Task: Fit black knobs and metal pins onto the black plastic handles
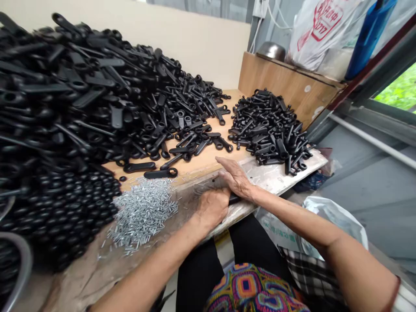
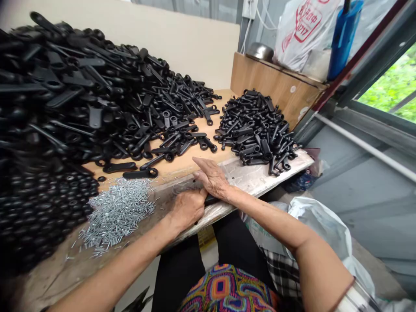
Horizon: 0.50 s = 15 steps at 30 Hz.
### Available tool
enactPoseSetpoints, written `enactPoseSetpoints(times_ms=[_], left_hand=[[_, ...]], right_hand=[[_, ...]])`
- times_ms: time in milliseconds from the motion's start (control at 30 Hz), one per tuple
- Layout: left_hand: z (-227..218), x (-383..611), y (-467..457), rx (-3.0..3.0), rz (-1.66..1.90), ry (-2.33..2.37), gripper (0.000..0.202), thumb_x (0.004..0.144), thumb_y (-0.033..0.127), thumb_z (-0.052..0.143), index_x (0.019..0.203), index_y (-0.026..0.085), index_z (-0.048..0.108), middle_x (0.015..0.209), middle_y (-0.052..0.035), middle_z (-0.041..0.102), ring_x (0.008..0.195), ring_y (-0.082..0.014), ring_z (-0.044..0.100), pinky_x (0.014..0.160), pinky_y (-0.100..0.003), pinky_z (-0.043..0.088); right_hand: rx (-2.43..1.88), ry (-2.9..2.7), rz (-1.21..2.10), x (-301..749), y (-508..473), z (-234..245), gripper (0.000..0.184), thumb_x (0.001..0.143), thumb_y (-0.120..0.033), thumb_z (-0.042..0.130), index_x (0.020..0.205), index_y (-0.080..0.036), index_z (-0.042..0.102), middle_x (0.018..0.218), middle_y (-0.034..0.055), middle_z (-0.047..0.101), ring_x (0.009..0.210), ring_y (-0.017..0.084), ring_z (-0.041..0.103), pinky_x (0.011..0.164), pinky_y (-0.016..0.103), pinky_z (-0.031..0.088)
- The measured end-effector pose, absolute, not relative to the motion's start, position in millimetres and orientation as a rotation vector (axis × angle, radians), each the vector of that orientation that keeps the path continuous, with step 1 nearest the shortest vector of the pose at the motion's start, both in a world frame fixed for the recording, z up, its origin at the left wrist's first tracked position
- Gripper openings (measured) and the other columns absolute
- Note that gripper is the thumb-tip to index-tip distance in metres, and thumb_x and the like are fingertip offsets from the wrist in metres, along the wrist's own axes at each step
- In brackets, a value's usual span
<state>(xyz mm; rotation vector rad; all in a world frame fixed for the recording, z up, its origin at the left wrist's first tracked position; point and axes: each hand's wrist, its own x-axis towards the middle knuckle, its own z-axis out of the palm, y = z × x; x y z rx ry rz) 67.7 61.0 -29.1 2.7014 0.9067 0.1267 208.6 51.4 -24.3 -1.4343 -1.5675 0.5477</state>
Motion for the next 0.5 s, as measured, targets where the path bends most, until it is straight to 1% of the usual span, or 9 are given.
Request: enactPoseSetpoints(times_ms=[67,133,167,233,333,500], left_hand=[[-28.3,65.2,68.0,2.656,0.155,0.958,0.026,0.075,0.016,0.039,0.090,0.018,0.061,0.078,-0.0115,0.066,0.073,-0.0244,0.062,0.067,-0.033,0.045],[-27.6,62.9,76.5,2.544,0.210,1.005,0.024,0.076,0.020,0.040,0.089,0.020,0.061,0.079,-0.0094,0.067,0.073,-0.0245,0.062,0.065,-0.032,0.044],[-27.3,62.0,80.7,2.464,0.249,1.013,0.024,0.074,0.020,0.041,0.088,0.021,0.060,0.080,-0.0082,0.067,0.074,-0.0240,0.061,0.065,-0.031,0.043],[-26.6,60.7,88.1,2.296,0.331,0.987,0.023,0.071,0.017,0.042,0.083,0.021,0.060,0.079,-0.0053,0.067,0.075,-0.0218,0.060,0.065,-0.029,0.042],[-26.0,59.8,95.1,2.134,0.420,0.925,0.021,0.067,0.014,0.042,0.074,0.021,0.060,0.072,-0.0010,0.064,0.070,-0.0178,0.057,0.064,-0.026,0.040],[-27.6,58.9,99.5,1.983,0.474,0.895,0.017,0.064,0.014,0.044,0.068,0.019,0.060,0.064,0.0016,0.059,0.063,-0.0155,0.052,0.059,-0.024,0.036]], right_hand=[[-1.413,-1.349,0.590,213.9,53.2,-17.9,0.039,0.083,-0.043,0.045,0.117,-0.025,0.054,0.115,0.0038,0.058,0.110,0.019,0.048,0.097,0.037,0.034],[-1.358,-1.080,0.654,220.7,53.4,-9.6,0.039,0.084,-0.048,0.042,0.110,-0.023,0.058,0.102,0.0044,0.063,0.096,0.018,0.055,0.083,0.033,0.043],[-1.313,-0.969,0.683,224.4,52.6,-5.7,0.040,0.083,-0.049,0.041,0.106,-0.022,0.059,0.097,0.0047,0.064,0.089,0.017,0.057,0.076,0.030,0.044],[-1.220,-0.848,0.747,231.2,48.7,0.5,0.039,0.081,-0.050,0.045,0.101,-0.019,0.060,0.088,0.0050,0.064,0.079,0.015,0.059,0.067,0.027,0.044],[-1.157,-0.830,0.870,237.1,39.6,4.9,0.035,0.077,-0.045,0.054,0.097,-0.016,0.061,0.080,0.0053,0.064,0.070,0.014,0.059,0.061,0.025,0.044],[-1.136,-0.885,0.931,237.4,30.0,4.5,0.031,0.078,-0.041,0.055,0.094,-0.016,0.062,0.079,0.0060,0.065,0.065,0.014,0.059,0.058,0.025,0.044]])
